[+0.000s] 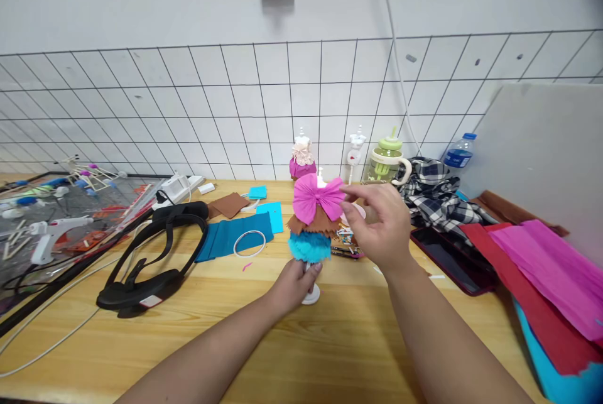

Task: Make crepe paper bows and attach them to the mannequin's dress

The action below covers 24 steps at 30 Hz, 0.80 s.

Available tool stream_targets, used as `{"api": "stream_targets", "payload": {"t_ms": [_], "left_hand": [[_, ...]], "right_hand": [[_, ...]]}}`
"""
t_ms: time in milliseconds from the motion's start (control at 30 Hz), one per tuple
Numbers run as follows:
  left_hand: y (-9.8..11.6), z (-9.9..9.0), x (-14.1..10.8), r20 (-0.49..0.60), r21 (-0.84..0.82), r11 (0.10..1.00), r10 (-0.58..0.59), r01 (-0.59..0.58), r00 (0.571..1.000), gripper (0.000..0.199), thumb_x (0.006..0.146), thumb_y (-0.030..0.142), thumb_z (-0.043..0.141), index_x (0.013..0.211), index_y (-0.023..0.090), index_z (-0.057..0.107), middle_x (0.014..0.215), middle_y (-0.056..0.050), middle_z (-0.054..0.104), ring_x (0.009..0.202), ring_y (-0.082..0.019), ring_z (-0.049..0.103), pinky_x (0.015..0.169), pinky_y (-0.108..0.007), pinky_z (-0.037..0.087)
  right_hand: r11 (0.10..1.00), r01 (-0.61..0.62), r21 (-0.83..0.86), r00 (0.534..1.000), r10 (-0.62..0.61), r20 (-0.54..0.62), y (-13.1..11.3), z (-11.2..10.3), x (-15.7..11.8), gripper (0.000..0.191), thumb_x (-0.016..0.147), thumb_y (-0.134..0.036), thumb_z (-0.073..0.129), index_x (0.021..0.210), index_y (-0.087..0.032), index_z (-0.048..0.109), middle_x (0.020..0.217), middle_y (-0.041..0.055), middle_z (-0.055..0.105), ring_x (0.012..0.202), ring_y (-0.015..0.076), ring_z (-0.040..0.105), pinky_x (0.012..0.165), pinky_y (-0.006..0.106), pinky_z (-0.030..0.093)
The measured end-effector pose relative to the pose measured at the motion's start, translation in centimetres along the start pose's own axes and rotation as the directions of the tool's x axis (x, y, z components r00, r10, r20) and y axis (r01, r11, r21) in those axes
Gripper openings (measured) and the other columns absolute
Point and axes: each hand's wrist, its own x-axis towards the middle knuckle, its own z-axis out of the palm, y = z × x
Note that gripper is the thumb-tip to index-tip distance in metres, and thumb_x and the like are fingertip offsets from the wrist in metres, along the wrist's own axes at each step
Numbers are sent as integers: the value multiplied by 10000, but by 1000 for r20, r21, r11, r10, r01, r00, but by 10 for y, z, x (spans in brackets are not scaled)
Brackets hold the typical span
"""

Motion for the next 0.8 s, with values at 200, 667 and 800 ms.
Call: {"api": "stream_targets", "payload": {"t_ms": [200,667,800], "left_hand": [[-3,-8,8,-94,-130,991,-22,10,995,449,881,494,395,599,173,535,575,-3,546,570,-137,502,582,-250,388],[-9,-36,17,-221,-93,994,-76,56,972,343,817,368,481,667,146,695,661,-36,680,609,-166,577,597,-253,427],[-8,-40,21,-193,-127,987,78,-103,978,289,811,318,491,831,158,731,912,-59,741,948,-225,637,892,-317,458]], "right_hand": [[993,-111,-28,992,109,-56,5,-4,2,189,888,-302,529,1010,-230,654,838,31,674,819,209,560,788,340,413],[576,-687,443,714,648,265,5,61,-75,179,864,-391,500,876,-213,507,777,-4,532,715,150,527,663,276,442],[561,-776,287,609,552,569,7,88,-113,196,816,-383,531,830,-189,558,746,7,566,674,155,513,635,286,431]]}}
